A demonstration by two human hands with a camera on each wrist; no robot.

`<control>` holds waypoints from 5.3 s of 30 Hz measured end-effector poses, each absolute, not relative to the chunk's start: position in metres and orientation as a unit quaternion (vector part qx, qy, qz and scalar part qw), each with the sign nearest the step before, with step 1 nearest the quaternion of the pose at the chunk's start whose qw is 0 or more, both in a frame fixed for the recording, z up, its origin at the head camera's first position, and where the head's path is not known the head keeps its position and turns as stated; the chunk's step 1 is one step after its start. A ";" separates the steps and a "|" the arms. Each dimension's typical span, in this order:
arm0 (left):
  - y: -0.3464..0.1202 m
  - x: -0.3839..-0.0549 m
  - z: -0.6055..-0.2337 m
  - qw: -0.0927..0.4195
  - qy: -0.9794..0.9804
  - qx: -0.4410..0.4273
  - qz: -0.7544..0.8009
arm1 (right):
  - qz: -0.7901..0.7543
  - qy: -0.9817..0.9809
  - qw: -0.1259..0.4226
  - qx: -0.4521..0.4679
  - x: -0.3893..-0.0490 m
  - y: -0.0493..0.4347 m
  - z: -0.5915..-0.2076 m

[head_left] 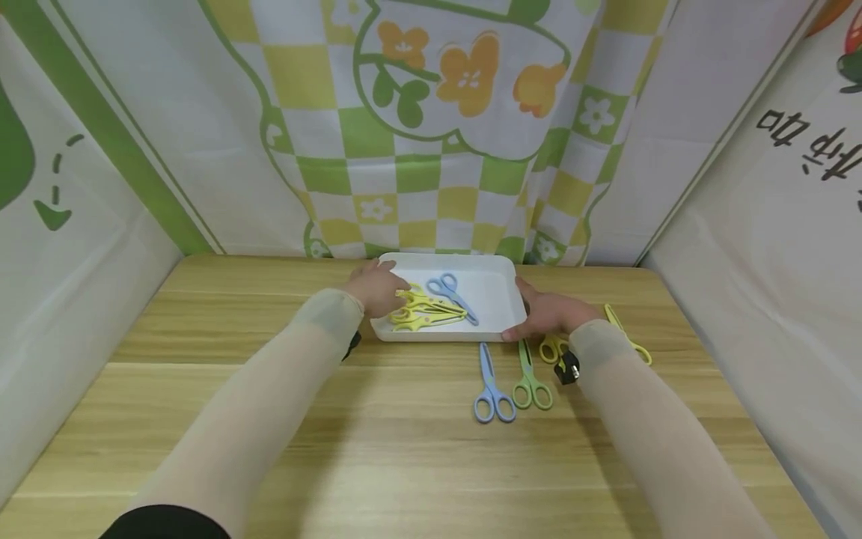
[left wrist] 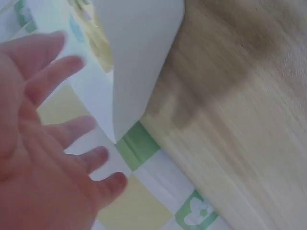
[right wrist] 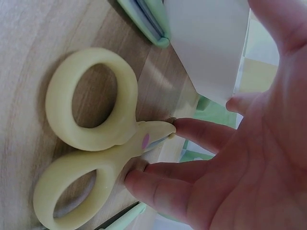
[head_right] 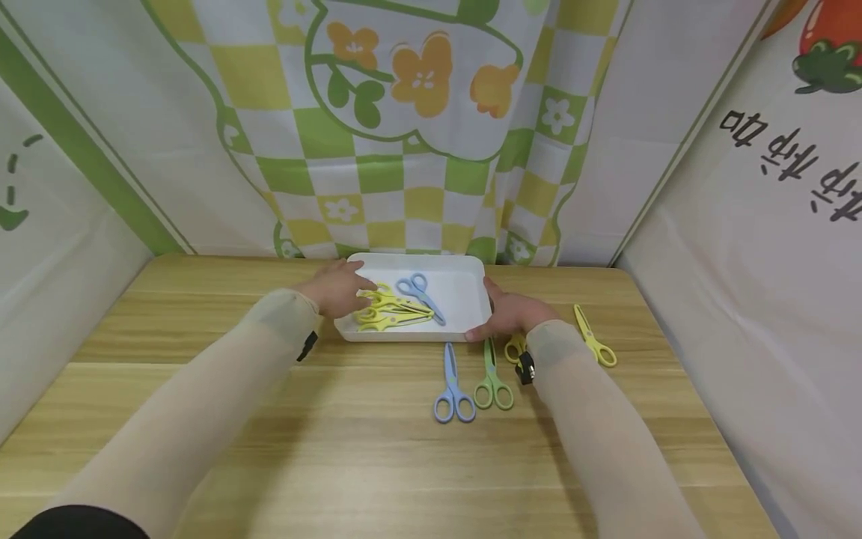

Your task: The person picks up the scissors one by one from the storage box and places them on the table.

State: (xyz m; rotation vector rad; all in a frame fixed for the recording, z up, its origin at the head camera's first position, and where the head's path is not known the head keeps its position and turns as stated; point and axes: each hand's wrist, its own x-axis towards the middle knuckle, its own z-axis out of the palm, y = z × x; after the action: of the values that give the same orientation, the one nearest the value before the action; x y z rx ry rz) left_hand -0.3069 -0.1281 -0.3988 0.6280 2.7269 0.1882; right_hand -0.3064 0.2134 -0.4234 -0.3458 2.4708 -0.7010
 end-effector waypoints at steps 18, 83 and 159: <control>-0.108 -0.321 -0.404 0.159 0.964 0.208 0.059 | -0.249 0.922 0.269 -0.122 -0.306 0.211 -0.424; -0.124 -0.178 -0.433 -0.079 0.952 0.193 0.223 | -0.249 0.926 0.251 -0.136 -0.314 0.215 -0.431; -0.068 -0.186 -0.429 -0.004 0.951 0.297 0.086 | -0.261 0.921 0.247 -0.148 -0.307 0.215 -0.429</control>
State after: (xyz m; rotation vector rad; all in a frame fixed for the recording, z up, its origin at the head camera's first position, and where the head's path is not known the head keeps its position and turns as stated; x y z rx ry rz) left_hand -0.1863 -0.0683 -0.4288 0.9365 2.9947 0.2702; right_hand -0.3074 0.2151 -0.4288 -0.4049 2.5124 -0.7112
